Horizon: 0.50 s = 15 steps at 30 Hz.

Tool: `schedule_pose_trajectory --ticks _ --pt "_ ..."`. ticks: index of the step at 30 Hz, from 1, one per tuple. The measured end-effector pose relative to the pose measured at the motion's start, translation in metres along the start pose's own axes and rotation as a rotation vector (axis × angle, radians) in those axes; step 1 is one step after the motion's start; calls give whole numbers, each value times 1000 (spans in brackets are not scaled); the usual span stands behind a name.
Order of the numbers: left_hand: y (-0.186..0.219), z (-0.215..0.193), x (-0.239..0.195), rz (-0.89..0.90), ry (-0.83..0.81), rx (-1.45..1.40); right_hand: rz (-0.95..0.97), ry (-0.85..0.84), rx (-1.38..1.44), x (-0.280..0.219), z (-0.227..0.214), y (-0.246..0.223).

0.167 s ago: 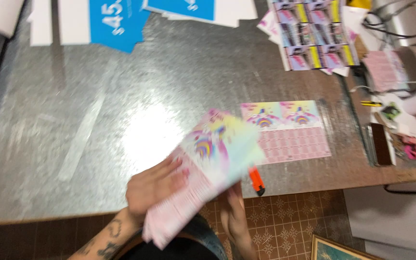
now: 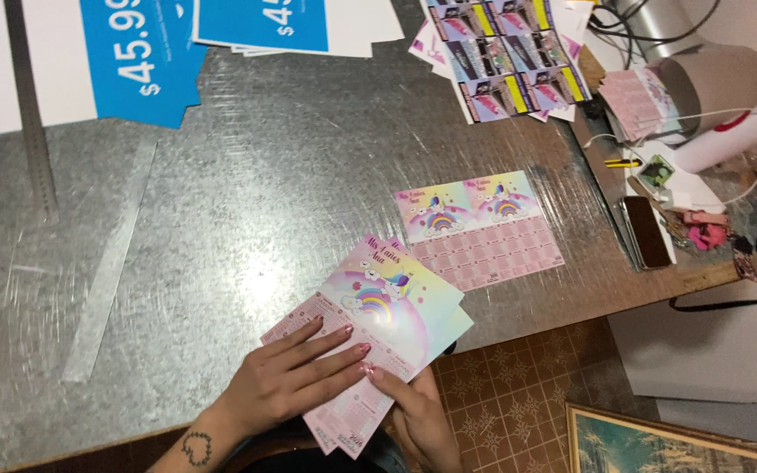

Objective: Trimming printed sheets using a utility knife and a metal ruler on a production workbench.

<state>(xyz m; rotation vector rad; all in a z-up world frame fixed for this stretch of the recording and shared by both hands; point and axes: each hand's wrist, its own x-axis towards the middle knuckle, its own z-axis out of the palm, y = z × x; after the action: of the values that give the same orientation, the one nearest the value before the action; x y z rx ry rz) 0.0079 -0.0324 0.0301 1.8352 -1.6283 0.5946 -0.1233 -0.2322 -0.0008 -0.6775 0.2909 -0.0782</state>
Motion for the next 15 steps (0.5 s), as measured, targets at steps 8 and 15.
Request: schedule_pose_trajectory --ticks 8,15 --pt "-21 37 -3 -833 -418 -360 -98 506 -307 19 -19 -40" --pt "-36 112 -16 -1103 -671 -140 -122 517 -550 40 -10 -63"
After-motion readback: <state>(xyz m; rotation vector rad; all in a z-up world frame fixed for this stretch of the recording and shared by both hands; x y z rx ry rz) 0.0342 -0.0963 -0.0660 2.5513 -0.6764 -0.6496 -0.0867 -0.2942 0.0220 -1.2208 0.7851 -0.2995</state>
